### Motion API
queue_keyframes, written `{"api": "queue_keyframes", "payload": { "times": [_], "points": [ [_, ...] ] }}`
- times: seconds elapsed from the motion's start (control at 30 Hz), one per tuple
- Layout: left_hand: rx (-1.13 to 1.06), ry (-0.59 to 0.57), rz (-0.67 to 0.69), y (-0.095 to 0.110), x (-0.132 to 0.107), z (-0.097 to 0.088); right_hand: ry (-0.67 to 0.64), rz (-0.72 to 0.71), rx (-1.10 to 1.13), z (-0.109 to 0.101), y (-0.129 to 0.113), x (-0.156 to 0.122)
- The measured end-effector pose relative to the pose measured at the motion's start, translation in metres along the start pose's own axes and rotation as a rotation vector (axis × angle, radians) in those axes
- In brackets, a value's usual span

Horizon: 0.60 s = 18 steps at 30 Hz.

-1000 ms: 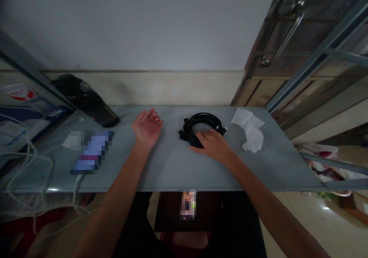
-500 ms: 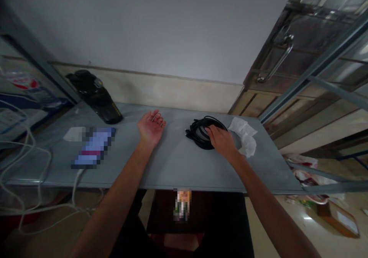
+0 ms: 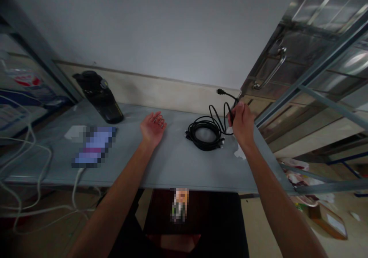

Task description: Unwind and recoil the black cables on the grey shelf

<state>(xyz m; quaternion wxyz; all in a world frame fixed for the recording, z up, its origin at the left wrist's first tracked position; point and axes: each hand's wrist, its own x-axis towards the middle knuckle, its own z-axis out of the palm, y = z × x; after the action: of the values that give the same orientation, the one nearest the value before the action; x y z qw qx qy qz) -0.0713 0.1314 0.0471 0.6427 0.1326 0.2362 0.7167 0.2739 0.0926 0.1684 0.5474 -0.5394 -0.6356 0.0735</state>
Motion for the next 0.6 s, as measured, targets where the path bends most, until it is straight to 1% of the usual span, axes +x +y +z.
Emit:
{"api": "queue_keyframes", "payload": {
  "times": [0.17, 0.3, 0.37, 0.47, 0.53, 0.6],
  "points": [
    [0.023, -0.011, -0.003, 0.000, 0.000, 0.001, 0.103, 0.002, 0.202, 0.008, -0.021, 0.004],
    [0.024, -0.024, -0.018, 0.000, -0.001, 0.003, 0.209, -0.040, 0.418, 0.006, -0.050, 0.013],
    [0.035, -0.027, -0.021, -0.001, -0.001, 0.004, 0.283, -0.094, 0.521, 0.002, -0.072, 0.022],
    [0.058, -0.051, -0.020, -0.002, -0.002, 0.006, 0.356, -0.229, 0.621, 0.000, -0.106, 0.036],
    [0.073, -0.082, -0.026, -0.003, -0.003, 0.008, 0.374, -0.318, 0.638, 0.007, -0.123, 0.040],
    [0.094, -0.113, -0.038, -0.004, -0.006, 0.010, 0.367, -0.360, 0.604, 0.023, -0.132, 0.037]
  ]
}}
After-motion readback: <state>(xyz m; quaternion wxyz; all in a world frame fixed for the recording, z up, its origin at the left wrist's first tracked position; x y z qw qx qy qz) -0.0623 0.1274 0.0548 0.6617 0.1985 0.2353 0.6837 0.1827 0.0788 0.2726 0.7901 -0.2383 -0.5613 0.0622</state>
